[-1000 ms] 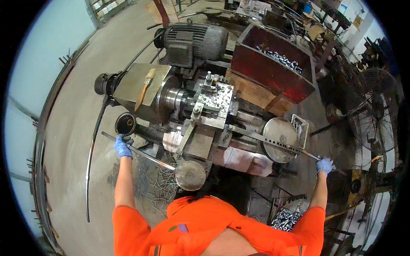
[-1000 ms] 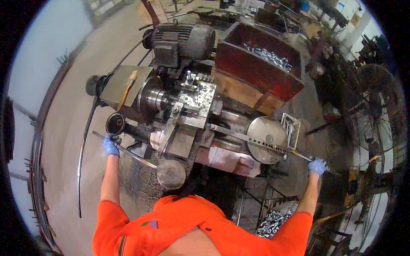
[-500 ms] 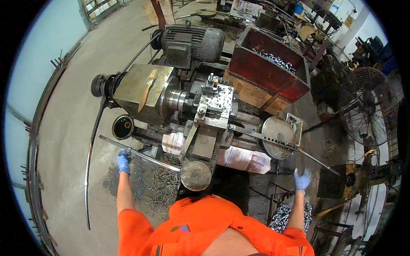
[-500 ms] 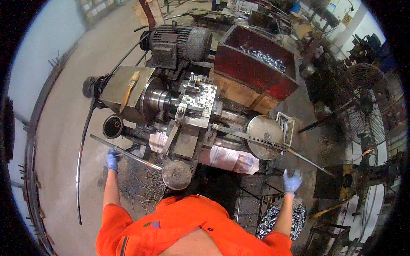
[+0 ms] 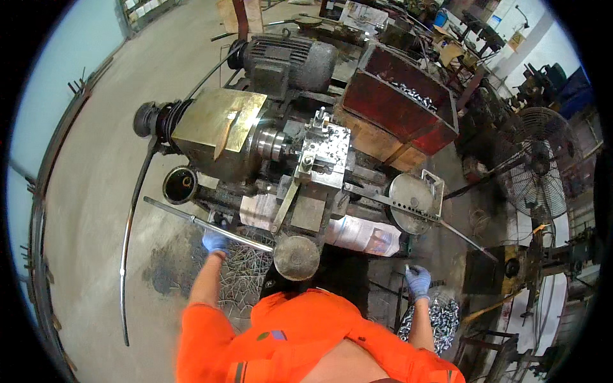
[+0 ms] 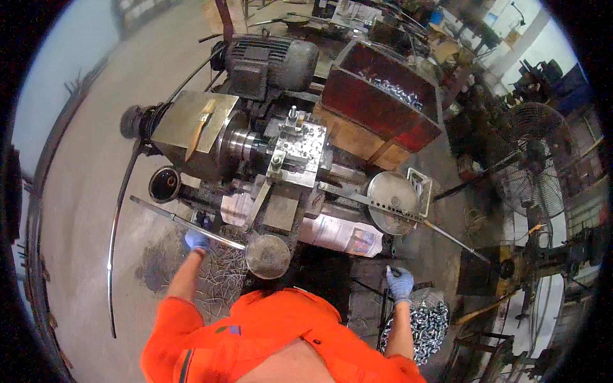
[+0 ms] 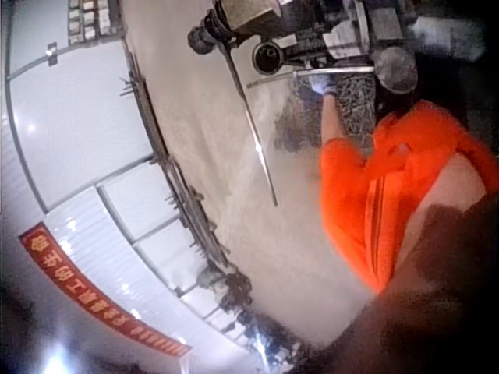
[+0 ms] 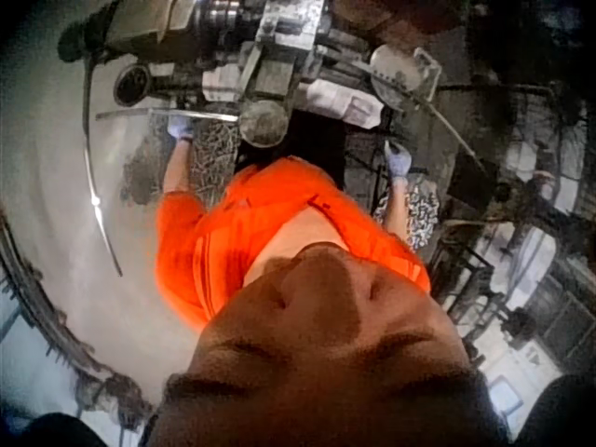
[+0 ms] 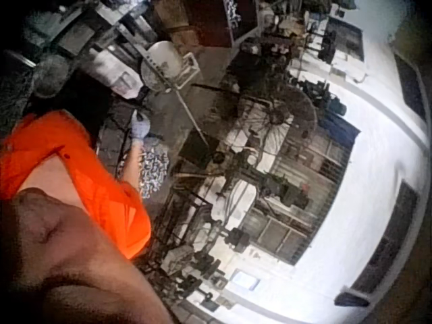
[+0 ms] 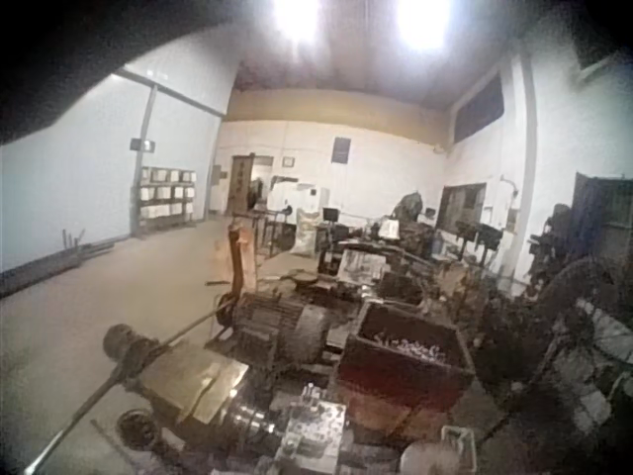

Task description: The person operates a lathe to process small metal components, inserting pieces into the chuck and using hand levers to control the cutting action.

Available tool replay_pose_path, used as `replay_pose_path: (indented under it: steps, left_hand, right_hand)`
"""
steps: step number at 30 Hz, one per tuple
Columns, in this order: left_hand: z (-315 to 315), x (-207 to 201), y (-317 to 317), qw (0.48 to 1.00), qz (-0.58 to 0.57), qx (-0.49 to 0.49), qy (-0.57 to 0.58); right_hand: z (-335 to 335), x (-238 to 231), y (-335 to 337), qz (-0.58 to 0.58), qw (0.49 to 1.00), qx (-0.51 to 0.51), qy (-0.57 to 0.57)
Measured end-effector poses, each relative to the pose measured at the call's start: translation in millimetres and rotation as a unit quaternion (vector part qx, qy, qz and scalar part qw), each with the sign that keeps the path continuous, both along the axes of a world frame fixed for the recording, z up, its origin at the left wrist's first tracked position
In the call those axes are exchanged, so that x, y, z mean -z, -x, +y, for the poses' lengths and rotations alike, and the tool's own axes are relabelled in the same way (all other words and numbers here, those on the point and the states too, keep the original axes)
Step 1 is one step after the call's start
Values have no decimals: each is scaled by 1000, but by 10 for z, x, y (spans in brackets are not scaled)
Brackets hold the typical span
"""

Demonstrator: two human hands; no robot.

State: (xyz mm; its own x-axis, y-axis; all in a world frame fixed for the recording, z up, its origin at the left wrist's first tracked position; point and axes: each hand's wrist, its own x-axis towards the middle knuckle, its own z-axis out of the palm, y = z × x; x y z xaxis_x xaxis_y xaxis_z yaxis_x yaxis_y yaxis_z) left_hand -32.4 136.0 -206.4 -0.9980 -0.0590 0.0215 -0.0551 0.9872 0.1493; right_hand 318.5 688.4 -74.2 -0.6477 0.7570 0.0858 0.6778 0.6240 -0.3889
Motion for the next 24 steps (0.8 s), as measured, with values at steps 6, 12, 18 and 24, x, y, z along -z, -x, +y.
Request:
replay_pose_path:
  steps: [6,12,18,24]
  left_hand:
    - [-157,-136,150,995,-19,101,-10]
    - [-342,-73,219,990,-64,124,-8]
    - [149,119,16,995,39,-41,-78]
    - [-264,-294,217,982,-135,124,53]
  right_hand:
    - [161,-320,48,86,996,-9,7]
    - [17,-199,-54,9,997,58,57]
    - [-11,186,-257,53,992,36,107]
    - [15,-413,-31,49,999,-11,-2]
